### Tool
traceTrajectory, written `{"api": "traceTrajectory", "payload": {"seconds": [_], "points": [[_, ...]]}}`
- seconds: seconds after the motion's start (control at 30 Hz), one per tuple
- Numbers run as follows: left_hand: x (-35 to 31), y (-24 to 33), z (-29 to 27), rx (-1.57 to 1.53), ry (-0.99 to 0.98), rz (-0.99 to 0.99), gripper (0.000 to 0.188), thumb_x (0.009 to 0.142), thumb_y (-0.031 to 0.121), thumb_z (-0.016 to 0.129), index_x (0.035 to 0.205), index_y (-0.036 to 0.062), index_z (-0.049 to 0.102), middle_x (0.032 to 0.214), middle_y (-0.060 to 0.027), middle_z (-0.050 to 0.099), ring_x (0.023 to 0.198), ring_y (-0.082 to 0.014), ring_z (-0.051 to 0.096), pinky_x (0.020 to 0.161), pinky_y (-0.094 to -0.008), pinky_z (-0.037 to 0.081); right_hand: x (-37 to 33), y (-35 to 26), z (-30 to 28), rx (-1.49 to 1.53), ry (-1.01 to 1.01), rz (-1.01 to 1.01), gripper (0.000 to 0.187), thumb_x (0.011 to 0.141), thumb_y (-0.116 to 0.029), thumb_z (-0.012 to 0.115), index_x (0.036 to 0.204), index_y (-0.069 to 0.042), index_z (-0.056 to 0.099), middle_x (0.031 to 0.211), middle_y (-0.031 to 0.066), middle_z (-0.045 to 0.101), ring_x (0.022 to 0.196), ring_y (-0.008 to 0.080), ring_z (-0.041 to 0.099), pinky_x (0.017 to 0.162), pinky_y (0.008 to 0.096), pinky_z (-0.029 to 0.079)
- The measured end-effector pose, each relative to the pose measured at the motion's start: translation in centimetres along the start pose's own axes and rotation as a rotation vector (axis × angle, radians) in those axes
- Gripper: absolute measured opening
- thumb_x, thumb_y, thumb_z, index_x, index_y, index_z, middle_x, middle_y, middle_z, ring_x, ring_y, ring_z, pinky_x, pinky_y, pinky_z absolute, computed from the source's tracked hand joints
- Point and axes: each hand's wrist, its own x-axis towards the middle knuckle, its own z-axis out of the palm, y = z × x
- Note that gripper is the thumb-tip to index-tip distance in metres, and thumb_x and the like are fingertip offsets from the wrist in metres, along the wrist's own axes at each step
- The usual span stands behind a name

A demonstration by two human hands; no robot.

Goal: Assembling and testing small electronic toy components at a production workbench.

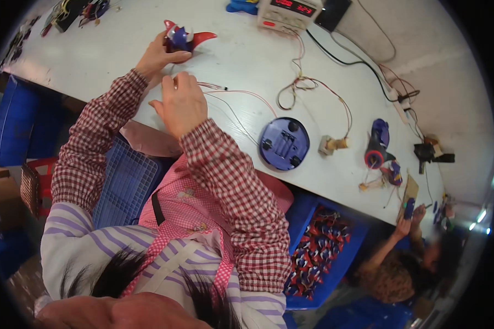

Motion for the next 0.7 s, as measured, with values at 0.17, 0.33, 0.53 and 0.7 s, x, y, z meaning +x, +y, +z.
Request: {"api": "traceTrajectory", "payload": {"seconds": [0.17, 0.33, 0.53, 0.7], "points": [[1.6, -1.2, -0.5, 0.192, 0.01, 0.037, 0.065, 0.071, 0.029, 0.082, 0.117, -0.0073, 0.055, 0.105, -0.0154, 0.065, 0.096, -0.0188, 0.062, 0.086, -0.0325, 0.05, 3.9, 1.5, 5.3, -0.376, -0.255, 0.054, 0.019, 0.082, -0.016, 0.063, 0.096, -0.003, 0.064, 0.096, 0.0148, 0.057, 0.091, 0.0312, 0.059, 0.077, 0.0407, 0.051], [0.0, -0.2, -0.9, -0.274, -0.001, -0.008, 0.06, 0.076, 0.031, 0.079, 0.118, -0.0039, 0.055, 0.107, -0.0098, 0.064, 0.096, -0.0152, 0.059, 0.088, -0.0297, 0.046, 3.9, 3.5, 2.4, -0.027, 0.05, 0.042, 0.017, 0.083, -0.01, 0.061, 0.097, -0.002, 0.065, 0.084, 0.0135, 0.065, 0.08, 0.0264, 0.062, 0.073, 0.0369, 0.051], [-3.6, 3.0, 1.1, -0.656, -0.25, 0.035, 0.049, 0.084, 0.027, 0.071, 0.12, -0.0013, 0.055, 0.106, -0.0058, 0.061, 0.095, -0.0118, 0.056, 0.088, -0.0275, 0.041, -0.2, 6.0, -8.0, 0.873, 0.18, 0.642, 0.015, 0.092, -0.012, 0.062, 0.1, 0.001, 0.063, 0.088, 0.0062, 0.068, 0.071, 0.0099, 0.057, 0.062, 0.0249, 0.046], [-6.2, 5.9, 7.0, -0.674, -0.407, 0.059, 0.058, 0.078, 0.027, 0.077, 0.125, -0.0002, 0.056, 0.103, -0.0037, 0.063, 0.091, -0.0105, 0.056, 0.081, -0.0247, 0.043, -4.9, 8.1, -12.9, 0.857, 0.393, 0.713, 0.015, 0.091, -0.011, 0.064, 0.098, 0.002, 0.06, 0.083, 0.0067, 0.067, 0.065, 0.0082, 0.056, 0.059, 0.0217, 0.045]]}}
